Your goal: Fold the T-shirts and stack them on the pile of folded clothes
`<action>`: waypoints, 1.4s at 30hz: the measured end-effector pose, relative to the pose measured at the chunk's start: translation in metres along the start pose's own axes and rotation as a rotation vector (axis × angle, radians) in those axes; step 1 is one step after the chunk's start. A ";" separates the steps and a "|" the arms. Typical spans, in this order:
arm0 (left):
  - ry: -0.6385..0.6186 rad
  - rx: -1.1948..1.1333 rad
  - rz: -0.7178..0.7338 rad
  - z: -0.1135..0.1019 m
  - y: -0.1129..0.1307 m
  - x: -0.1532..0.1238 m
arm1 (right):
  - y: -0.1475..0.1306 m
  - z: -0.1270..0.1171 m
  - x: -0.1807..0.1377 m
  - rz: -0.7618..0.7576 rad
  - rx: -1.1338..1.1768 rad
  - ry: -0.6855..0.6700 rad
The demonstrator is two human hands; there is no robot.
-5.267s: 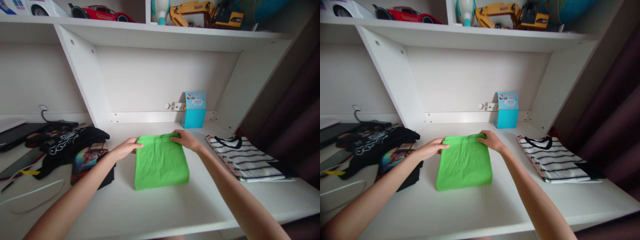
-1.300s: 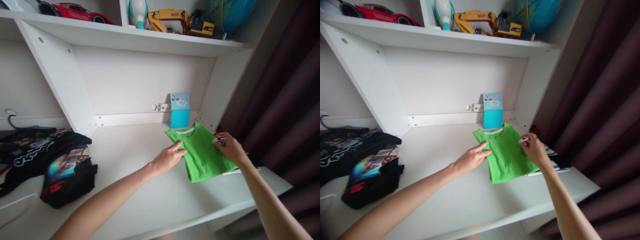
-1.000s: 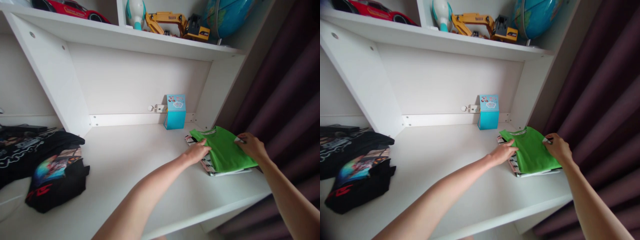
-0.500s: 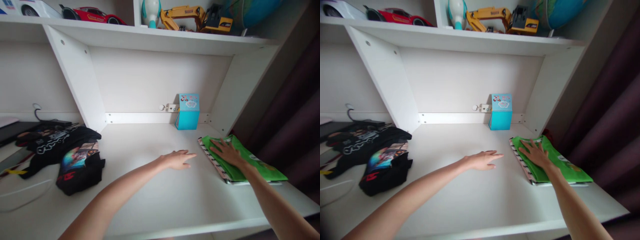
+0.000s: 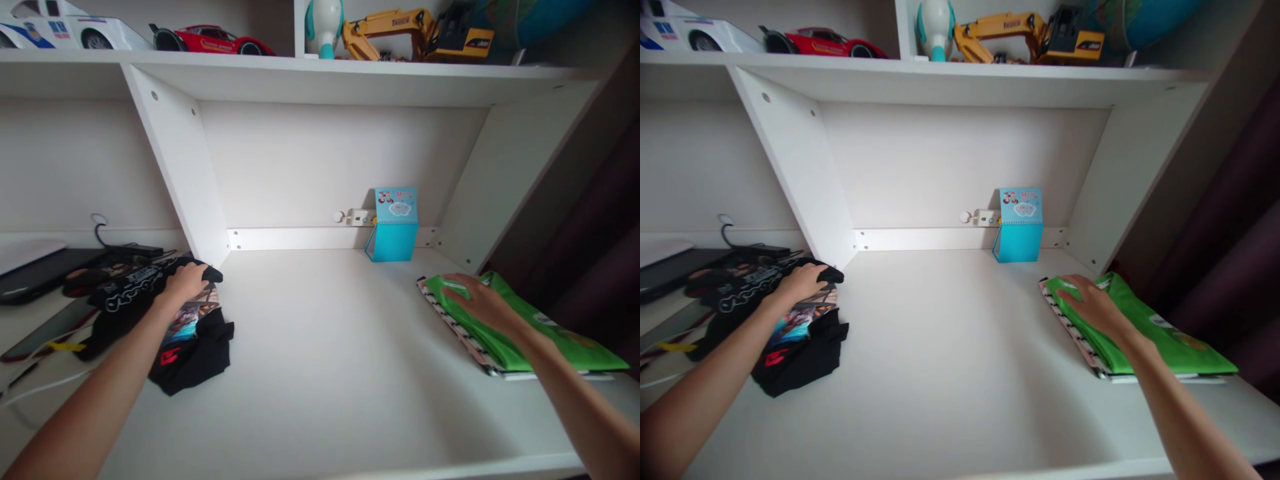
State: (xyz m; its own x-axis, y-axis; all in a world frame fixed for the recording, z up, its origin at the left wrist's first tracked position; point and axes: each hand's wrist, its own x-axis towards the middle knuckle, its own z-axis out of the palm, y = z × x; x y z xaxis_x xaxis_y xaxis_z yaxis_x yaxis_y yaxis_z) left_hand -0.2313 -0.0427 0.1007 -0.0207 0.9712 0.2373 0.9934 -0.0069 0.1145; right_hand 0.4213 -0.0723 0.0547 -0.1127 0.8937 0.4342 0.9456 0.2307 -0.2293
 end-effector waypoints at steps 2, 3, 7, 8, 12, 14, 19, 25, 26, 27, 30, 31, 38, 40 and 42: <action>0.153 0.033 -0.074 0.002 -0.009 0.005 | -0.019 -0.001 0.006 -0.037 0.005 0.001; 0.204 0.040 -0.099 0.002 -0.011 0.007 | -0.027 -0.001 0.009 -0.053 0.004 -0.002; 0.555 -0.088 -0.101 -0.027 0.012 0.011 | -0.050 -0.006 0.014 -0.124 -0.018 0.017; 0.687 -0.148 -0.074 -0.040 0.028 0.008 | -0.057 -0.008 0.016 -0.140 -0.015 0.028; 0.801 -0.308 0.220 -0.082 0.124 -0.024 | -0.099 -0.016 0.022 -0.137 0.080 0.048; 0.560 -0.327 0.497 -0.082 0.174 -0.043 | -0.123 -0.018 0.026 -0.119 0.148 0.010; -0.362 -0.203 0.932 -0.027 0.230 -0.080 | -0.151 -0.015 0.022 -0.128 0.247 -0.114; -0.423 -0.227 0.798 0.006 0.202 -0.089 | -0.158 0.006 -0.015 -0.212 0.290 -0.496; -0.397 -0.226 0.750 0.004 0.197 -0.087 | -0.164 0.012 -0.022 -0.222 0.283 -0.527; -0.393 -0.212 0.698 0.003 0.192 -0.085 | -0.170 0.019 -0.027 -0.224 0.272 -0.537; -0.545 -0.166 0.590 0.000 0.179 -0.075 | -0.188 0.041 -0.031 -0.195 0.232 -0.495; -0.622 -0.163 0.581 0.000 0.175 -0.070 | -0.193 0.046 -0.028 -0.188 0.221 -0.476; -0.105 -0.134 0.476 -0.051 0.179 -0.010 | -0.203 -0.006 0.055 -0.091 0.131 -0.042; 0.397 -0.191 0.411 -0.085 0.192 -0.001 | -0.210 -0.049 0.075 -0.088 0.104 0.371; 0.766 -0.301 0.426 -0.117 0.205 -0.005 | -0.219 -0.092 0.078 -0.142 0.093 0.785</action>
State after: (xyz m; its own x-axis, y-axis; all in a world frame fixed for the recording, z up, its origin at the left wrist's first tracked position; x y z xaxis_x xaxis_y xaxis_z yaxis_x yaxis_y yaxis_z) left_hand -0.0408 -0.0767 0.2355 0.1639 0.4511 0.8773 0.8651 -0.4931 0.0919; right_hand 0.2330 -0.0882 0.2189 0.0504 0.3296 0.9428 0.9053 0.3836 -0.1825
